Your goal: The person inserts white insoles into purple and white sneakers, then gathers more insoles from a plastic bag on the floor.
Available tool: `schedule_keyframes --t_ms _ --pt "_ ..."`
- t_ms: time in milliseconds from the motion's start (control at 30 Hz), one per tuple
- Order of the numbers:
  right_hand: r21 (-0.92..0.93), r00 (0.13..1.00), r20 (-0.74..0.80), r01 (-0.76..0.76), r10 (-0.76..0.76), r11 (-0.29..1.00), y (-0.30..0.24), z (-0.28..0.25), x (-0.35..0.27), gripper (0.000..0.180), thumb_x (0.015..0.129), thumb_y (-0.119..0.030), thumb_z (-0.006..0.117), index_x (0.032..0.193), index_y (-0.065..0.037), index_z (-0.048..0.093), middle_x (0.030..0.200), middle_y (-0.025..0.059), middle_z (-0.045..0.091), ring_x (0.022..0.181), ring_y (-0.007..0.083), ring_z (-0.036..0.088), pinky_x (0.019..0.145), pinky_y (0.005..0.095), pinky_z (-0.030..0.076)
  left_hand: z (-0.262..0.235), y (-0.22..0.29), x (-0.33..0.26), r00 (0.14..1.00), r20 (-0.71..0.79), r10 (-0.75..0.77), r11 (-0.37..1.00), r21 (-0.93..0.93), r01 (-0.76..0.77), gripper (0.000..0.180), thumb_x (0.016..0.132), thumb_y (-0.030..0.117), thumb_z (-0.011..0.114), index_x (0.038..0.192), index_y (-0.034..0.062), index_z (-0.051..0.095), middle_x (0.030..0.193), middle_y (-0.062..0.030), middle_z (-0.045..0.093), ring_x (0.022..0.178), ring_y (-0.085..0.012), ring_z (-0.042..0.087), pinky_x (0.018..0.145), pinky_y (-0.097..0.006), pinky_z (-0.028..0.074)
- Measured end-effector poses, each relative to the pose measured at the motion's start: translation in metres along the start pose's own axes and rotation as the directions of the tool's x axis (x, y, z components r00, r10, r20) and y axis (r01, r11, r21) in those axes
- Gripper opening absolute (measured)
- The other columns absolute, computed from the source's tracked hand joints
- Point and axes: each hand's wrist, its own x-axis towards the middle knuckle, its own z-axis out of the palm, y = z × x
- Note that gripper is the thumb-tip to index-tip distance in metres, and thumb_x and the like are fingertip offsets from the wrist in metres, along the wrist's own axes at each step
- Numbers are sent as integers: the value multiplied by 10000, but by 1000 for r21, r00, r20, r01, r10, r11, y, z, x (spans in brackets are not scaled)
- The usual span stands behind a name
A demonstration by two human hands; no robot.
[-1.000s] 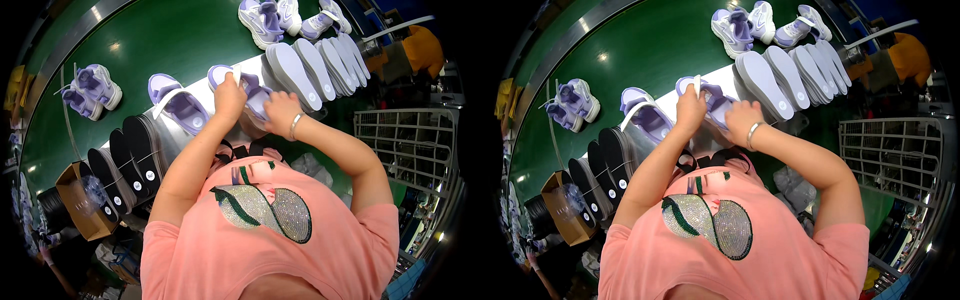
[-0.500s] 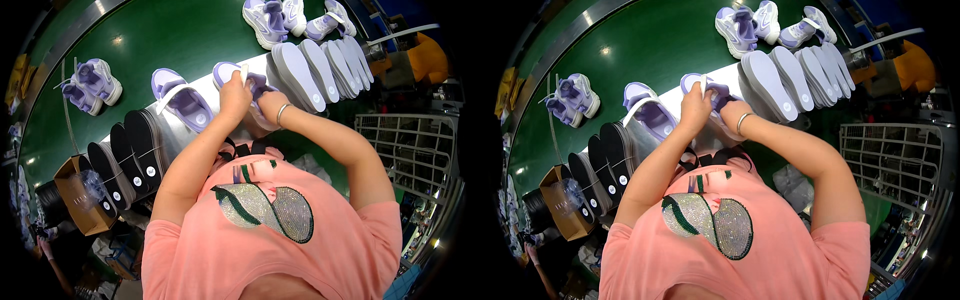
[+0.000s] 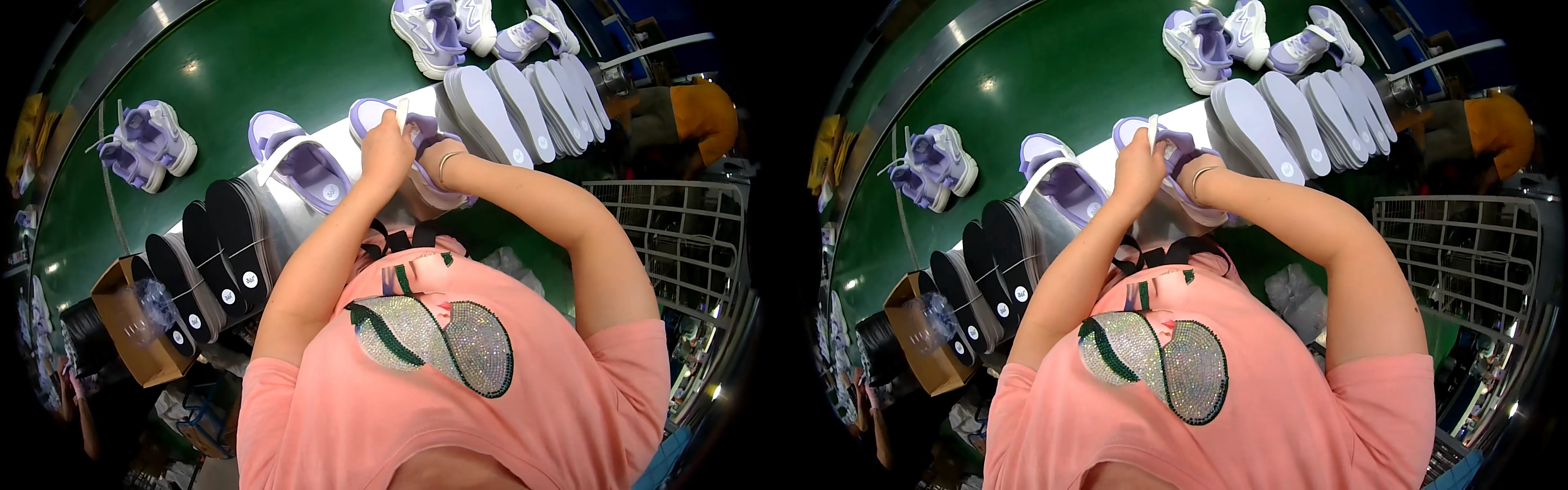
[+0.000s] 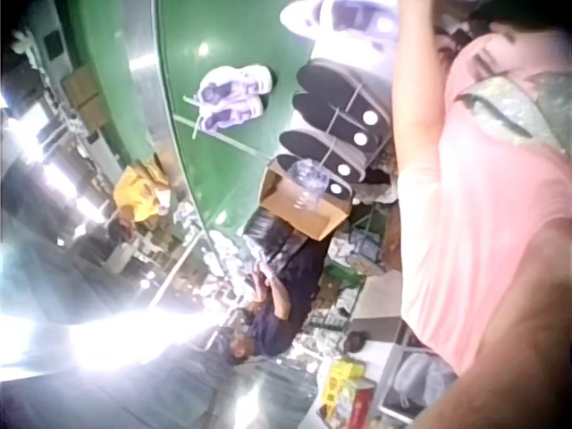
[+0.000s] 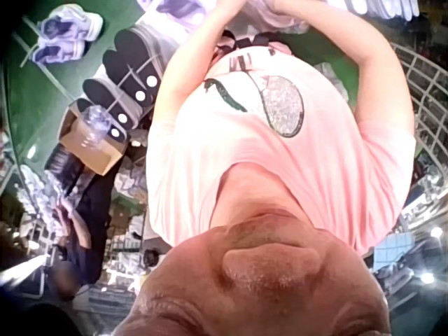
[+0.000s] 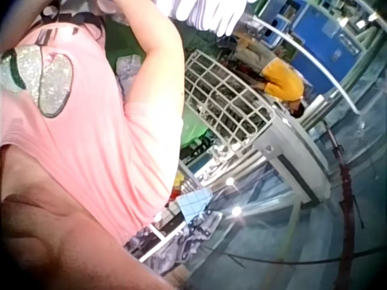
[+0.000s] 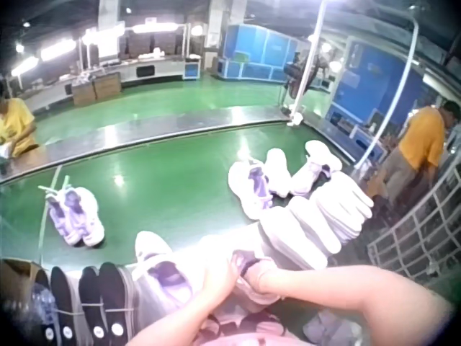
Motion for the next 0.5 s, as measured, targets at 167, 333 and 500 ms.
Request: schedule_keyframes --t_ms 167,333,500 --pt "-22 986 64 153 -151 988 8 -8 -27 217 702 -159 518 851 -40 622 807 156 621 801 273 606 752 375 425 -2 0 0 1000 6 -22 1000 20 22 177 780 143 530 837 -8 456 652 -238 565 638 -409 560 586 -470 434" --pt "47 975 179 127 -134 991 15 13 -38 267 715 -166 478 924 -23 563 822 169 616 831 291 593 871 439 283 -1 5 -2 999 21 -29 999 29 28 180 780 139 528 852 -7 450 657 -231 568 645 -403 563 592 -466 434" --pt "127 974 58 210 -218 969 21 21 -41 286 747 -206 497 976 -45 557 850 148 616 878 279 578 903 466 258 -7 11 -13 999 24 -45 999 10 45 181 777 116 519 882 -8 442 687 -234 569 667 -410 558 598 -471 427"
